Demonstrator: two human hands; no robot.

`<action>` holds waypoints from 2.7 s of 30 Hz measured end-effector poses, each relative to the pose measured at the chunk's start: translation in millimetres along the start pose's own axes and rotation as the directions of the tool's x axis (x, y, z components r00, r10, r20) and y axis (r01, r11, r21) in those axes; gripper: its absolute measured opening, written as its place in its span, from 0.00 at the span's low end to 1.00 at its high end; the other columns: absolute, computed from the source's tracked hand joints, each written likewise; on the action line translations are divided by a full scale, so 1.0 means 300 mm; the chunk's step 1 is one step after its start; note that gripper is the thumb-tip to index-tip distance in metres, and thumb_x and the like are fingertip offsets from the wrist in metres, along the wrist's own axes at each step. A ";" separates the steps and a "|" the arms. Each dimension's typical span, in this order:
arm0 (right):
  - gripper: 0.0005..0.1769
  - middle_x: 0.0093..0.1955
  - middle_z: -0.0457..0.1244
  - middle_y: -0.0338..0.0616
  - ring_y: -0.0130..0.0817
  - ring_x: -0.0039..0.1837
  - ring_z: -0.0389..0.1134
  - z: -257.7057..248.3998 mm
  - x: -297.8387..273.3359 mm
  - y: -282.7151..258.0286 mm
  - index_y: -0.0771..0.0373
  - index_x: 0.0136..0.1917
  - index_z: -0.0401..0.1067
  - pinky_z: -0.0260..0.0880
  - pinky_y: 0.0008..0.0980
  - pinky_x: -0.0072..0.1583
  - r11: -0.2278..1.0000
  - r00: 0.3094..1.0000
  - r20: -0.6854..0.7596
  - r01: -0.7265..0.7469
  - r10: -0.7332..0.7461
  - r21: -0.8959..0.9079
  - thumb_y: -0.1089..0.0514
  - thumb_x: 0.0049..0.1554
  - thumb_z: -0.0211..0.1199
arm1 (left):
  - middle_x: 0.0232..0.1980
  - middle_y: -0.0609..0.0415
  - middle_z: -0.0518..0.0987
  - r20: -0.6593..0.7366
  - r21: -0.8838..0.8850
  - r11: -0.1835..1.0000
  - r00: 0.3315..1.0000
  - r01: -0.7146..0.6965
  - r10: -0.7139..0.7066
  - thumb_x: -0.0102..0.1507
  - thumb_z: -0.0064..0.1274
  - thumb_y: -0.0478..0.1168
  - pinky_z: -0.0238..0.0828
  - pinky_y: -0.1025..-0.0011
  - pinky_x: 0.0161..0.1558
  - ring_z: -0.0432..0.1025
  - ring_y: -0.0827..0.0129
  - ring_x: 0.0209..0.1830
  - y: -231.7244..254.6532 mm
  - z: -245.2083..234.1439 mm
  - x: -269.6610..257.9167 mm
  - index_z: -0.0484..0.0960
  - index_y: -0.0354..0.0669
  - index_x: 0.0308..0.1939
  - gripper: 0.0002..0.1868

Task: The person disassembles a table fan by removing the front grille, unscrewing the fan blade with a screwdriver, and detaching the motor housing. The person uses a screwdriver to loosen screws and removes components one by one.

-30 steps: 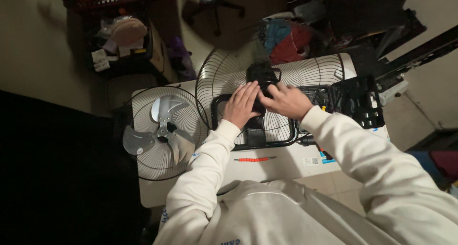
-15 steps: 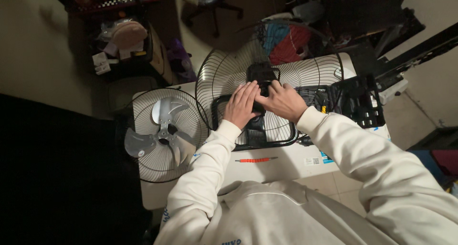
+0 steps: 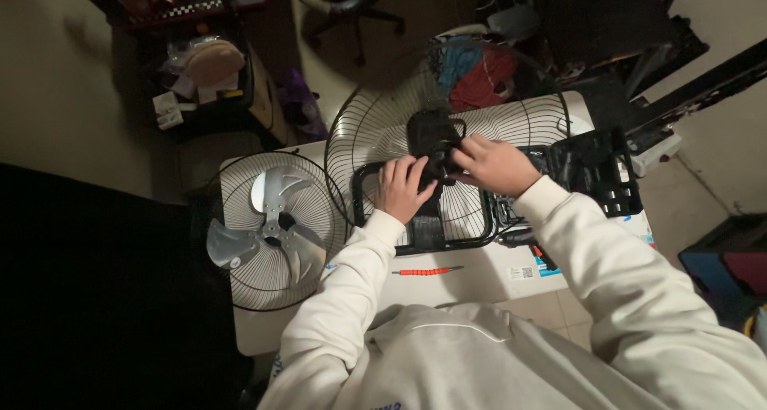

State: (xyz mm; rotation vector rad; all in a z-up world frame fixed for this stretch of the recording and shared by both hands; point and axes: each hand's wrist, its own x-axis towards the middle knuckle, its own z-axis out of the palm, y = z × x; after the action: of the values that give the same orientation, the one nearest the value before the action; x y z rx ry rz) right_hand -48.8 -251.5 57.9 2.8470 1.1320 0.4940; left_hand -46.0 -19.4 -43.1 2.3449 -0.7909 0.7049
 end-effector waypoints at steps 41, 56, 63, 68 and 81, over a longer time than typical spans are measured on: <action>0.30 0.33 0.60 0.38 0.35 0.38 0.66 0.127 0.054 0.052 0.58 0.34 0.65 0.68 0.33 0.38 0.985 0.980 -0.105 0.170 -0.171 -0.023 0.30 0.53 0.64 | 0.48 0.55 0.79 0.115 0.050 0.828 0.827 -0.558 0.550 0.60 0.57 0.35 0.70 0.63 0.55 0.72 0.63 0.51 -0.122 -0.109 0.193 0.83 0.39 0.44 0.09; 0.18 0.36 0.62 0.36 0.32 0.36 0.68 0.038 0.154 0.050 0.58 0.57 0.66 0.66 0.30 0.33 0.786 0.830 0.063 0.546 -0.554 -0.290 0.51 0.55 0.56 | 0.54 0.52 0.78 -0.115 -0.100 0.994 0.992 0.032 -0.044 0.56 0.59 0.34 0.64 0.57 0.58 0.70 0.56 0.56 -0.011 -0.029 0.038 0.78 0.43 0.54 0.22; 0.08 0.32 0.62 0.37 0.32 0.33 0.67 0.114 0.173 0.027 0.57 0.47 0.66 0.62 0.32 0.31 0.763 0.794 0.234 0.606 -0.561 -0.226 0.52 0.60 0.55 | 0.55 0.53 0.77 -0.089 -0.121 0.988 0.990 0.099 -0.110 0.59 0.57 0.33 0.63 0.57 0.58 0.70 0.56 0.57 -0.014 -0.017 0.021 0.78 0.45 0.55 0.19; 0.08 0.30 0.62 0.37 0.31 0.31 0.66 0.105 0.176 0.021 0.56 0.45 0.68 0.61 0.31 0.30 0.739 0.794 0.197 0.607 -0.575 -0.293 0.50 0.58 0.55 | 0.54 0.54 0.78 -0.171 -0.022 0.999 0.984 0.042 -0.045 0.59 0.56 0.33 0.60 0.55 0.61 0.70 0.57 0.59 -0.010 -0.064 0.057 0.79 0.45 0.53 0.18; 0.05 0.48 0.60 0.37 0.30 0.37 0.66 0.047 0.149 -0.015 0.51 0.38 0.71 0.67 0.26 0.31 0.779 0.817 0.064 0.568 -0.573 -0.266 0.51 0.52 0.59 | 0.57 0.54 0.78 -0.117 0.036 0.999 0.993 -0.030 0.034 0.60 0.56 0.35 0.61 0.58 0.63 0.70 0.58 0.60 -0.046 -0.130 0.171 0.79 0.42 0.56 0.18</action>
State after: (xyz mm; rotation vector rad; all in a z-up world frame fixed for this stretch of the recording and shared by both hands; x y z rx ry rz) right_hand -16.9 -216.9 56.4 2.1106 1.6865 0.5739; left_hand -13.0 -3.9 11.9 2.3014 -0.7718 0.8679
